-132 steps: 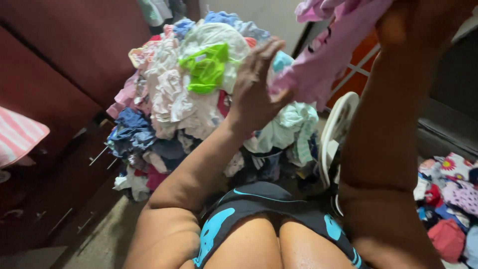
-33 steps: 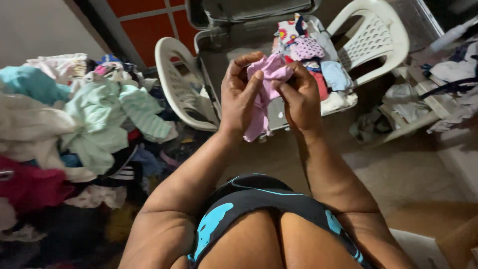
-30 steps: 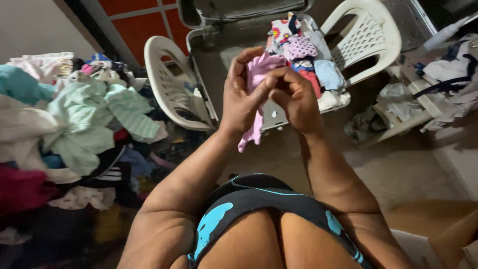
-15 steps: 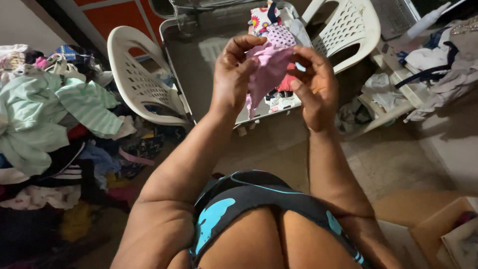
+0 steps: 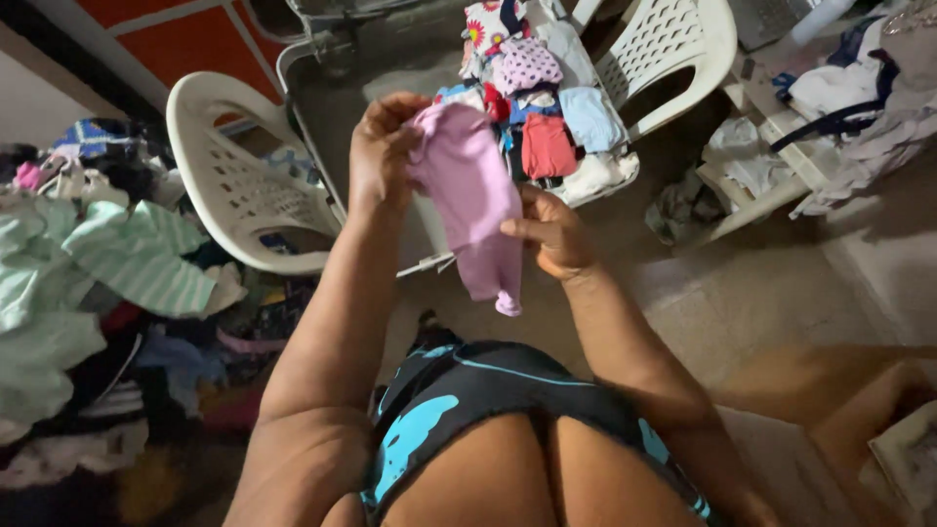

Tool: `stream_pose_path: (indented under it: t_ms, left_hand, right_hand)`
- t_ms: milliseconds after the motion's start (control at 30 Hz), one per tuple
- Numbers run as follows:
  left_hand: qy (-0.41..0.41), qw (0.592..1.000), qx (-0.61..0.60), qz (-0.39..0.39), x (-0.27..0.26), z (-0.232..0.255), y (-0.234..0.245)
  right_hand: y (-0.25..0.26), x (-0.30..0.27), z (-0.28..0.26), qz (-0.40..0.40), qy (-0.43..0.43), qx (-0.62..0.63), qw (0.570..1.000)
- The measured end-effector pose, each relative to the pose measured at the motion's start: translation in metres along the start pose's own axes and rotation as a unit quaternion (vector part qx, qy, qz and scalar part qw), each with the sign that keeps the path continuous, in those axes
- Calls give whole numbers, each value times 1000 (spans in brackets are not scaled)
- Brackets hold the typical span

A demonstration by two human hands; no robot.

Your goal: Packing and organizing baby clothes into a suitcase.

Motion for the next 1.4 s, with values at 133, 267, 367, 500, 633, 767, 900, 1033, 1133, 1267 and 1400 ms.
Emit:
stream_pose_path:
  t_ms: [133, 267, 367, 500, 633, 767, 900, 1033, 1133, 1267, 1400]
  left_hand:
    - [27, 999, 14, 33, 39, -75, 76]
    - [114, 969, 219, 28, 40, -91, 92]
    - [145, 936, 313, -65, 32, -69, 71]
    - [188, 939, 124, -261, 16, -17, 20]
    - [173, 916, 188, -309, 32, -30, 20]
    - [134, 926, 282, -211, 49, -30, 21]
    - [179, 946, 211, -168, 62, -59, 38]
    - [187, 939, 236, -167, 69, -62, 51]
    - [232, 942, 201, -135, 71, -65, 65]
    - [256, 948, 152, -116, 70, -66, 73]
    - [277, 956, 66, -68, 75, -61, 71]
  right_hand:
    - [-32, 30, -33, 63, -14, 16, 998]
    - [-17, 60, -21, 77, 23, -29, 996]
    - [-6, 82, -9, 80, 25, -39, 996]
    - [4, 110, -8, 101, 0, 14, 995]
    - [28, 134, -14, 110, 3, 9, 994]
    - [6, 168, -47, 68, -4, 97, 993]
    - [18, 184, -43, 80, 25, 91, 992]
    - [22, 192, -24, 102, 44, -42, 993]
    - [36, 195, -5, 135, 91, -137, 977]
    - [27, 195, 10, 34, 38, -179, 983]
    - [62, 193, 59, 36, -70, -183, 980]
Point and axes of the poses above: each hand's wrist, its own x-axis towards the middle knuckle, its own y-axis out of the back of the hand, z = x × y, the point moved 3 cm from there along x, towards the middle knuckle, and after that the axes turned 3 degrees about -z, right-handed, at the moved point
